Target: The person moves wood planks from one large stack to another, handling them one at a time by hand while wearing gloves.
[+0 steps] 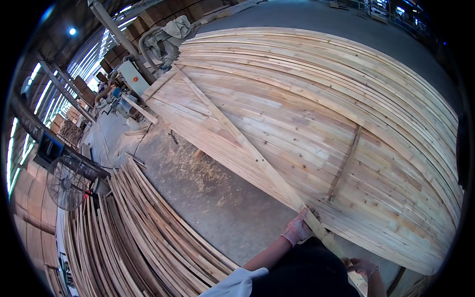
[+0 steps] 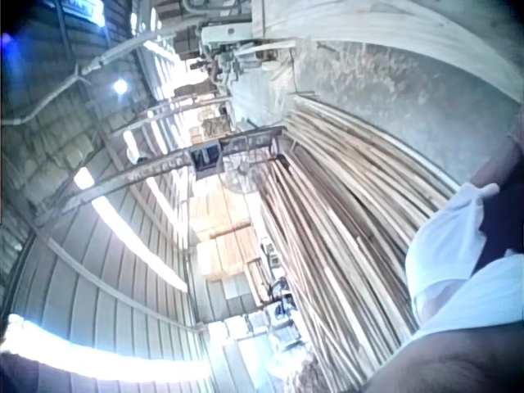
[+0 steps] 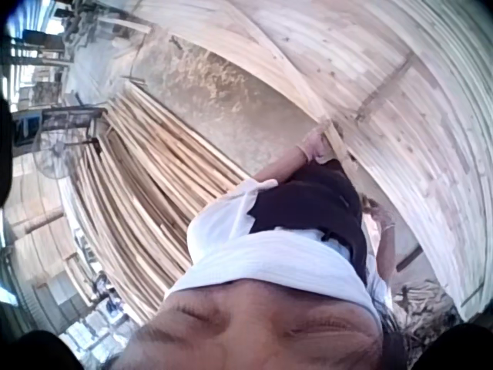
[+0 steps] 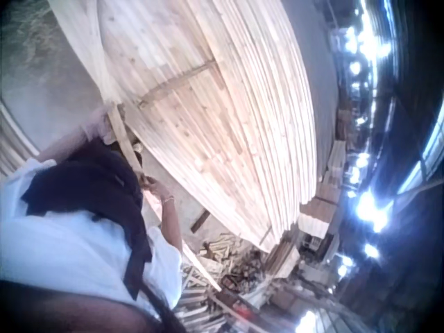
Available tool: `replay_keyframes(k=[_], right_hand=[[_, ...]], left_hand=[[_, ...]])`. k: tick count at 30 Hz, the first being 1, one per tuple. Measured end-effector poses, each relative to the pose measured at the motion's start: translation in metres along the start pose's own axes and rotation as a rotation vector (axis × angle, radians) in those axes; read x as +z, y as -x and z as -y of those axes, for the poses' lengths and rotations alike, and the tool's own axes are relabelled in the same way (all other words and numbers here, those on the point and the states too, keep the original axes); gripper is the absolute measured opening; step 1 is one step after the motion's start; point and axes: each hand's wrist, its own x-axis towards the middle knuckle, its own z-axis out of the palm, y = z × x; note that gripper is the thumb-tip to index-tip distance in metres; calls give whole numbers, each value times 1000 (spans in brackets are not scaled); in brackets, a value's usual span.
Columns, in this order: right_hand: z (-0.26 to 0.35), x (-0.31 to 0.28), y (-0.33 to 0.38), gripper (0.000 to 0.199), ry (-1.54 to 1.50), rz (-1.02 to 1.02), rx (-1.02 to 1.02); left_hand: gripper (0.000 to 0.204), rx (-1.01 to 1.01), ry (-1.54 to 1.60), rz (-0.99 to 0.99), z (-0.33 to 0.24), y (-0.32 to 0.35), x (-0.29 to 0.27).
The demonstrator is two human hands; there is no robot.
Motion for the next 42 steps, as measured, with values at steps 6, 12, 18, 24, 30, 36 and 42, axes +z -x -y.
replay_keyframes(k=[6,12,18,24,30,36,42], right_hand=[[-44,14,14,74,-266,-7,-39],[-132,-26,49,71,581,-462,44],[-261,-46,73,59,721,-488,144],[-320,-66,77,49,788,-409,120],[-356,-84,68,42,872,-333,70],[-367,-104,44,40,968,-251,-12],[-281,-97,-23,60,674,-125,226]], left_hand=[[37,12,-105,-119,20,24,7],[35,146,-179,-175,33,21,-11],[31,63,-82,-154,66,26,-10],[25,177,-106,-247,97,31,-12],[21,223,-2,-403,132,45,0],[20,303,96,-562,147,39,-22],[18,241,-45,-543,158,43,-49]])
